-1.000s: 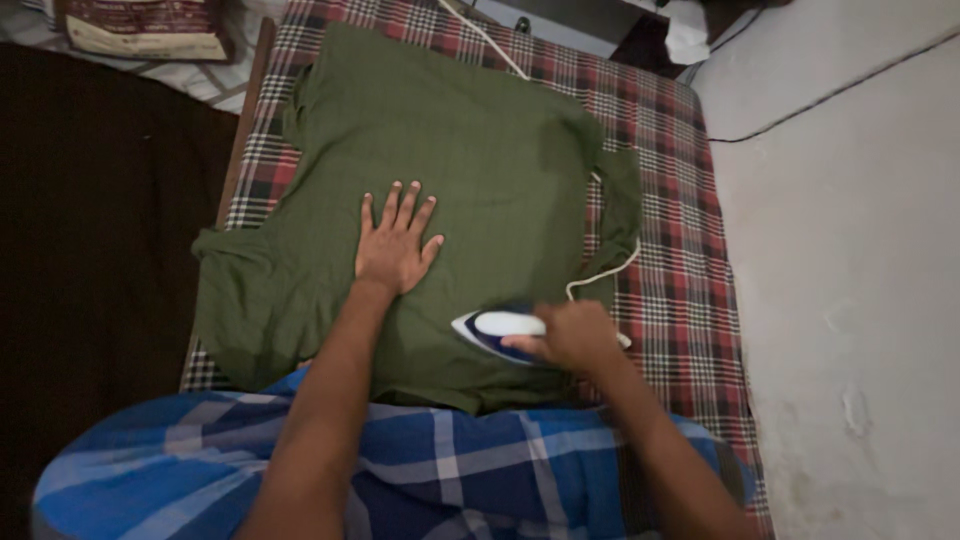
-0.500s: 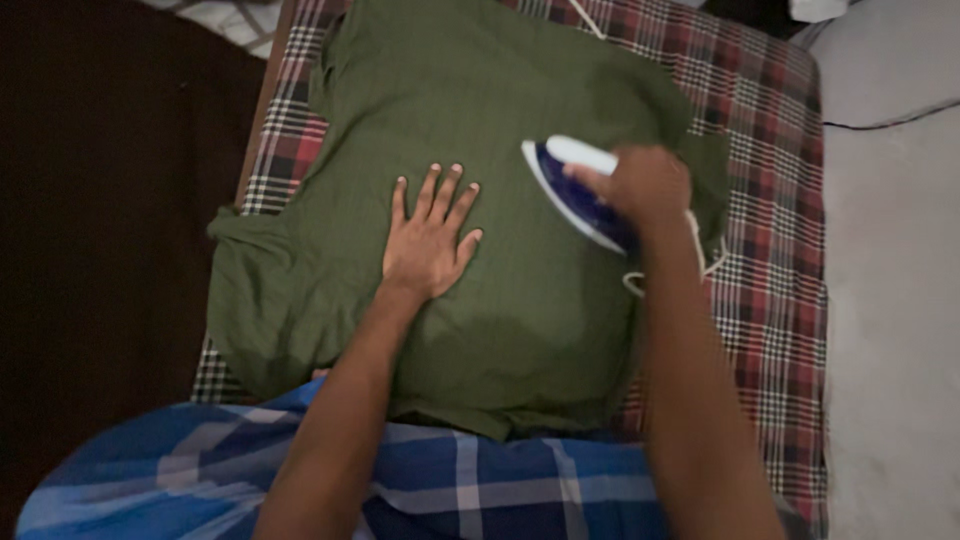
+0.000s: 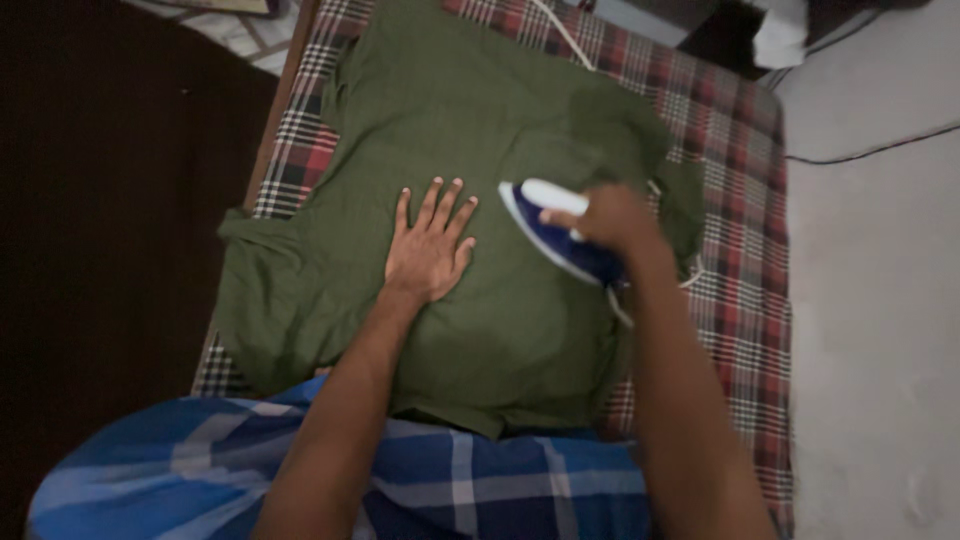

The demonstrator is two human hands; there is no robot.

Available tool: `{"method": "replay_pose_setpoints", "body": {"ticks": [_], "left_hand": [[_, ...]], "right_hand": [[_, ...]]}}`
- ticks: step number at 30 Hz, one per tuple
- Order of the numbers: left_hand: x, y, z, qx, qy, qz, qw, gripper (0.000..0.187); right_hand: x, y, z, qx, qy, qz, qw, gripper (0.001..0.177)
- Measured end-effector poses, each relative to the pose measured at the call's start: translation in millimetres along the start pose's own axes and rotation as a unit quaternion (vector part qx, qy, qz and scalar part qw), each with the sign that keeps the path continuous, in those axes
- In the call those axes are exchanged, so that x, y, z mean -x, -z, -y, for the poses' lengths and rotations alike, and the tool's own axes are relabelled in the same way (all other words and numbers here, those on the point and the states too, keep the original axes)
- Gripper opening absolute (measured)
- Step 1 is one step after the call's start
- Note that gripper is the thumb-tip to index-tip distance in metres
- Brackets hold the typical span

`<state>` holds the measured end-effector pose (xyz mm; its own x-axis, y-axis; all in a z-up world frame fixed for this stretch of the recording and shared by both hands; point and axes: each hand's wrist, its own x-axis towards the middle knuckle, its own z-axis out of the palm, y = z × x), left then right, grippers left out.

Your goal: The person irons a green long-sleeved shirt laid out on a plaid-covered surface. They smooth the fabric with one hand while moving the iron with the other, then fold the shirt in half after ironing.

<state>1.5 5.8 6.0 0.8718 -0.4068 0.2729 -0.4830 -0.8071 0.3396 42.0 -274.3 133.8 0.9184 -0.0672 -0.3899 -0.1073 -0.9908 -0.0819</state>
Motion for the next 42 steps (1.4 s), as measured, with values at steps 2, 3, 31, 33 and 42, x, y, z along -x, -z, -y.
{"method": "replay_pose_setpoints", "body": {"ticks": [2,3,31,33,42], "left_hand": [[2,-1,0,-0.004,-0.003,0.001,1.0,0.063],[3,-2,0,-0.007,-0.004,0.003,1.0,0.063],[4,-5,1,-0.026,0.007,0.015,1.0,0.064],[4,-6,0,-0.022,0.011,0.018,1.0,0.064],[-1,-3,2,-0.011,0.018,0.025,0.999,0.064]], "right_hand": [[31,-14,5,0.013,0.008,-0.007,1.0,0.085],[47,-21,6,0.04,0.028,-0.03,0.998,0.085],[97,-54,29,0.143,0.054,-0.198,0.968,0.081],[71,-46,27,0.157,0.063,-0.207,0.963,0.084],[-45,-4,16,0.125,0.042,-0.239,0.962,0.091]]}}
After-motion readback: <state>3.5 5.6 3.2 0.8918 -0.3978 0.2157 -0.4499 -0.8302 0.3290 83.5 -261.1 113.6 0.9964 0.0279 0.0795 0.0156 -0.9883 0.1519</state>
